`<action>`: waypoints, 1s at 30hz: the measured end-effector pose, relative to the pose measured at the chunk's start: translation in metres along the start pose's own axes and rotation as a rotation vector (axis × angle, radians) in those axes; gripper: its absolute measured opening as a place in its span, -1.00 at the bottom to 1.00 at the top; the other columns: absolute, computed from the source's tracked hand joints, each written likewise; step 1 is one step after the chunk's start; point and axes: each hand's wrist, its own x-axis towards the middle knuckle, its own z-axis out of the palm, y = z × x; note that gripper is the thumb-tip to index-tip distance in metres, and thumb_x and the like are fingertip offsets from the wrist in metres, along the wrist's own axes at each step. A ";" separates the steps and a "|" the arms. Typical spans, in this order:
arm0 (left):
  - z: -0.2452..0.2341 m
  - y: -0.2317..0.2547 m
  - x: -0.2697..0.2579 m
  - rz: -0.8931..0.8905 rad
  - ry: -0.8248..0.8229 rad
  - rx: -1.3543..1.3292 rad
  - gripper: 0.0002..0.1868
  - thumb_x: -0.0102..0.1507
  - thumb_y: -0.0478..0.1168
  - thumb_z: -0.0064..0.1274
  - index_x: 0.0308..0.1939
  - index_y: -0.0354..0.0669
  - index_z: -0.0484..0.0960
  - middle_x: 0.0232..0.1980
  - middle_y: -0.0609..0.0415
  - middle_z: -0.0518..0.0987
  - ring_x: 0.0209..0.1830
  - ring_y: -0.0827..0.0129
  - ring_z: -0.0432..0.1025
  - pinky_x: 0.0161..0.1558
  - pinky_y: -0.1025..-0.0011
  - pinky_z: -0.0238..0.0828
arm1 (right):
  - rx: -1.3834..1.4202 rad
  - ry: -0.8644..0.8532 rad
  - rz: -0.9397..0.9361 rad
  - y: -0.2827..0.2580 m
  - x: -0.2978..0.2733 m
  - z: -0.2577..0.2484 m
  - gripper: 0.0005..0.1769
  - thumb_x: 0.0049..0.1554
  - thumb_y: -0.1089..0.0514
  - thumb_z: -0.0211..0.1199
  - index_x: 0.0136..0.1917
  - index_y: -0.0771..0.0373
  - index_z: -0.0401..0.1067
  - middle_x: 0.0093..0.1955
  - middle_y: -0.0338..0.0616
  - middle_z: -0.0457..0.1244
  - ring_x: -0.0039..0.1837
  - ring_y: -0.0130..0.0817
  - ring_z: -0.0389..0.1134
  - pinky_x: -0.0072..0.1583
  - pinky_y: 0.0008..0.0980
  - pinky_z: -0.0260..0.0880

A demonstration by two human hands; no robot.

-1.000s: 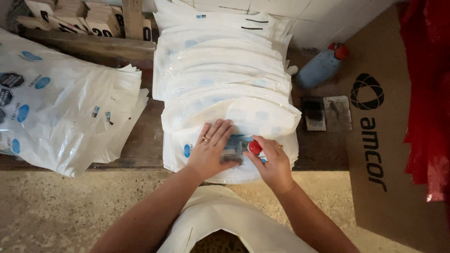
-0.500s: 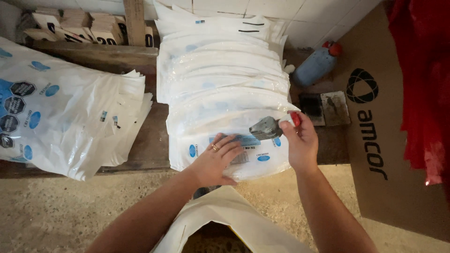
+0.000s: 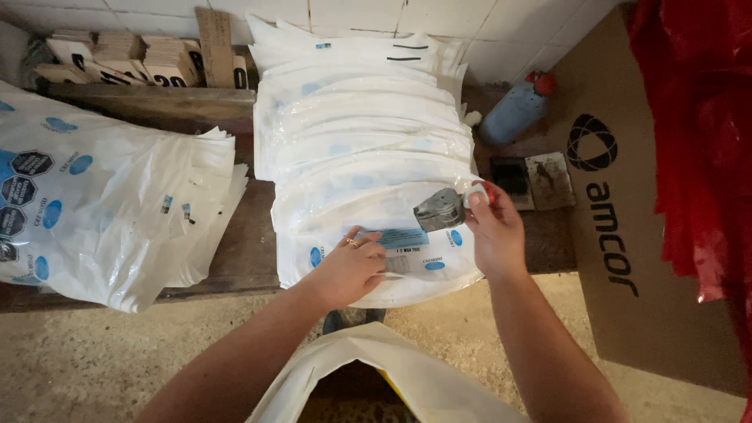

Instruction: The person is using a hand stamp to mark a stack of white plastic bags, flipping through them one by one.

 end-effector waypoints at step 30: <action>-0.106 0.032 0.004 -0.074 -0.234 -0.275 -0.63 0.24 -0.08 0.25 0.14 0.18 0.67 0.51 -0.03 0.22 0.67 -0.18 -0.24 0.52 -0.25 -0.21 | -0.315 -0.164 -0.153 -0.005 -0.024 -0.032 -0.55 0.22 0.29 0.28 0.36 0.36 0.33 0.11 0.06 0.34 0.19 -0.17 0.40 0.31 -0.16 0.42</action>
